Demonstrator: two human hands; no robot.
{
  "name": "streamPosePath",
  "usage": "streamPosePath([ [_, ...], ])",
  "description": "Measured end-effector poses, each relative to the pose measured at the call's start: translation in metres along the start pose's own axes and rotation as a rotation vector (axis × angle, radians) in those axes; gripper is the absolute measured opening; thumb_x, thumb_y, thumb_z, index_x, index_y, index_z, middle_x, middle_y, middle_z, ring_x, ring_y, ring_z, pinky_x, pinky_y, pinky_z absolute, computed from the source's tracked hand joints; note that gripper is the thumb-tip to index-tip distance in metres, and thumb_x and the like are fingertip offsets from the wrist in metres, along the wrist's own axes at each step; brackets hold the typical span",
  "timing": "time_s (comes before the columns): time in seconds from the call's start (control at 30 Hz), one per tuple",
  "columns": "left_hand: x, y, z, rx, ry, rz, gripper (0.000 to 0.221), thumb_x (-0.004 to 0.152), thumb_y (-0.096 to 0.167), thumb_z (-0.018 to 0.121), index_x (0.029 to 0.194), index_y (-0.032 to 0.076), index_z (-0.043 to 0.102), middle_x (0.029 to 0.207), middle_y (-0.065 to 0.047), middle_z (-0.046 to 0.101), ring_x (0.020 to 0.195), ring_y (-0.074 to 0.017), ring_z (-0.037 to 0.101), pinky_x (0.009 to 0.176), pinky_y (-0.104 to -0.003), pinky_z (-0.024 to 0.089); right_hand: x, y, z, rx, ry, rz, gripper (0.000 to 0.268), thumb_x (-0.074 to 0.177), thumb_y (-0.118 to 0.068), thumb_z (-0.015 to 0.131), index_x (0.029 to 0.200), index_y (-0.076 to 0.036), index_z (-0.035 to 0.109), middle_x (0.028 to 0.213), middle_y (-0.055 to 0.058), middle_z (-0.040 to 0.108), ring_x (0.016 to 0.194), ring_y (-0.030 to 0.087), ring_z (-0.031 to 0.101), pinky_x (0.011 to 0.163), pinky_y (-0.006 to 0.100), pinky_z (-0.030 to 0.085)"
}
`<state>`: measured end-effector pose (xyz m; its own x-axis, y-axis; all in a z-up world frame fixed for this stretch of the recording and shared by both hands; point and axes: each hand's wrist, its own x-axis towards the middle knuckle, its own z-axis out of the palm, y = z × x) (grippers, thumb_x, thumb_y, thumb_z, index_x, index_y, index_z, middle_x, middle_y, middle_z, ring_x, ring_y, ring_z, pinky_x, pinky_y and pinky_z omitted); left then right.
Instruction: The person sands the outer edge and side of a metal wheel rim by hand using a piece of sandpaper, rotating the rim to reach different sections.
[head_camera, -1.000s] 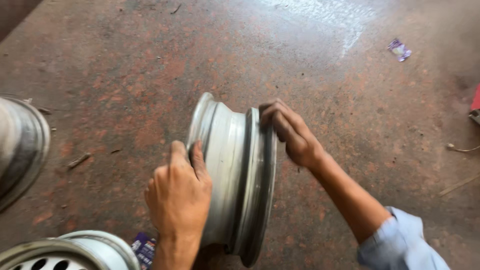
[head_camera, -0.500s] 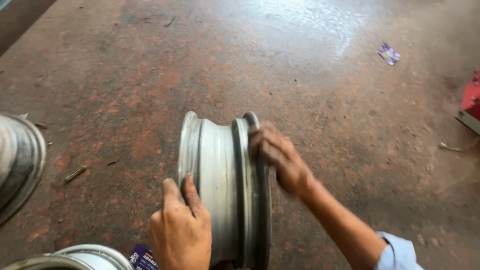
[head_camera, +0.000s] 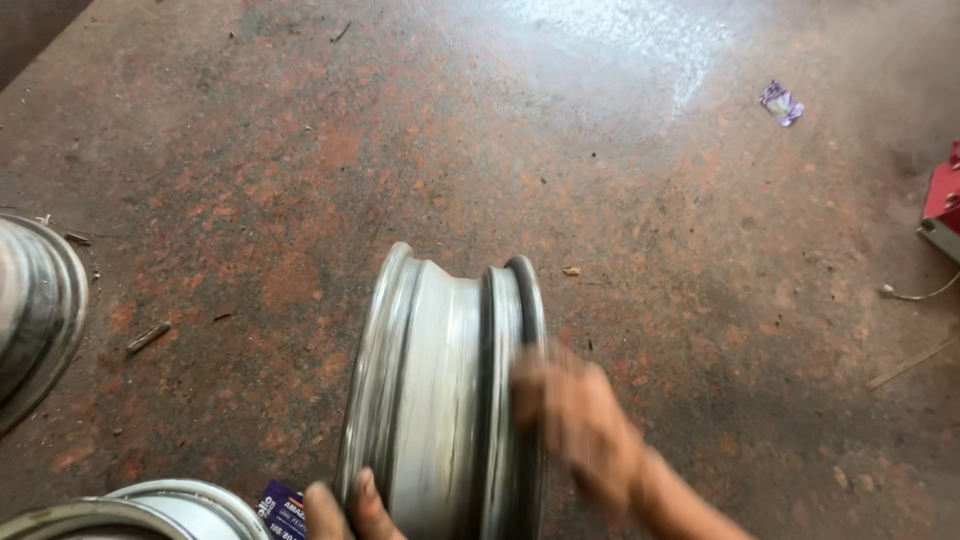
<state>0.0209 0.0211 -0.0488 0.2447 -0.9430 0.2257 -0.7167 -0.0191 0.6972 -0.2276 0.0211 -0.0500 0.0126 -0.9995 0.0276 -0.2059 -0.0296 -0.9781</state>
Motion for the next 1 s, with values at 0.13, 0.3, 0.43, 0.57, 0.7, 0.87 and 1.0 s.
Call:
streamPosePath([
  [0.13,-0.019,-0.024,0.005,-0.035,0.003,-0.006,0.037,0.101,0.040,0.056,0.102,0.004,0.061,0.071,-0.018,0.068,0.065,-0.0327,0.069,0.054,-0.041,0.049,0.002,0.008,-0.011,-0.194,-0.045,-0.712,0.033,0.111,-0.032,0.034,0.109,-0.009,0.058,0.107,0.007,0.070,0.090,0.012,0.067,0.079,0.026,0.058],
  [0.3,-0.006,-0.014,-0.009,-0.074,0.043,0.003,0.039,0.100,0.042,0.057,0.109,0.005,0.061,0.079,-0.019,0.069,0.074,-0.0340,0.069,0.061,-0.042,0.050,0.058,-0.029,-0.031,0.110,0.037,-0.230,0.029,0.112,-0.026,0.036,0.099,-0.008,0.055,0.104,0.006,0.056,0.094,0.020,0.055,0.089,0.034,0.050],
  [0.43,-0.007,-0.013,0.008,-0.077,-0.042,-0.032,0.042,0.099,0.044,0.057,0.114,0.005,0.062,0.085,-0.020,0.070,0.081,-0.0351,0.069,0.067,-0.043,0.050,-0.023,-0.038,0.003,-0.322,0.077,-0.644,0.022,0.112,-0.019,0.041,0.099,-0.010,0.057,0.101,0.003,0.063,0.095,0.023,0.067,0.084,0.034,0.059],
  [0.57,-0.019,-0.015,0.012,-0.087,-0.117,-0.062,0.045,0.099,0.045,0.058,0.119,0.005,0.063,0.091,-0.021,0.071,0.088,-0.0362,0.068,0.072,-0.044,0.051,0.004,-0.030,-0.012,-0.084,0.010,-0.531,0.028,0.111,-0.028,0.040,0.096,-0.011,0.056,0.090,0.001,0.055,0.087,0.020,0.058,0.081,0.030,0.051],
  [0.7,-0.019,-0.006,-0.017,-0.100,-0.124,-0.055,0.049,0.098,0.047,0.059,0.124,0.006,0.063,0.097,-0.022,0.072,0.095,-0.0373,0.068,0.078,-0.045,0.051,0.041,-0.043,-0.032,0.042,0.009,-0.165,0.033,0.104,-0.036,0.038,0.091,-0.014,0.058,0.088,0.000,0.051,0.082,0.016,0.050,0.080,0.030,0.046],
  [0.87,0.009,0.005,-0.042,-0.092,-0.236,-0.024,0.054,0.097,0.048,0.060,0.131,0.006,0.064,0.105,-0.023,0.074,0.104,-0.0387,0.068,0.085,-0.046,0.052,-0.064,-0.008,0.034,0.539,0.162,0.215,0.018,0.093,-0.013,0.057,0.104,-0.004,0.068,0.091,0.009,0.070,0.078,0.022,0.066,0.068,0.037,0.056],
  [1.0,0.026,0.009,-0.064,0.027,-0.525,-0.083,0.059,0.096,0.050,0.061,0.136,0.007,0.065,0.111,-0.024,0.075,0.111,-0.0398,0.068,0.091,-0.047,0.053,-0.132,0.019,0.074,0.249,0.074,0.107,0.015,0.095,-0.014,0.060,0.104,-0.007,0.068,0.096,0.007,0.069,0.083,0.022,0.067,0.071,0.037,0.058],
])
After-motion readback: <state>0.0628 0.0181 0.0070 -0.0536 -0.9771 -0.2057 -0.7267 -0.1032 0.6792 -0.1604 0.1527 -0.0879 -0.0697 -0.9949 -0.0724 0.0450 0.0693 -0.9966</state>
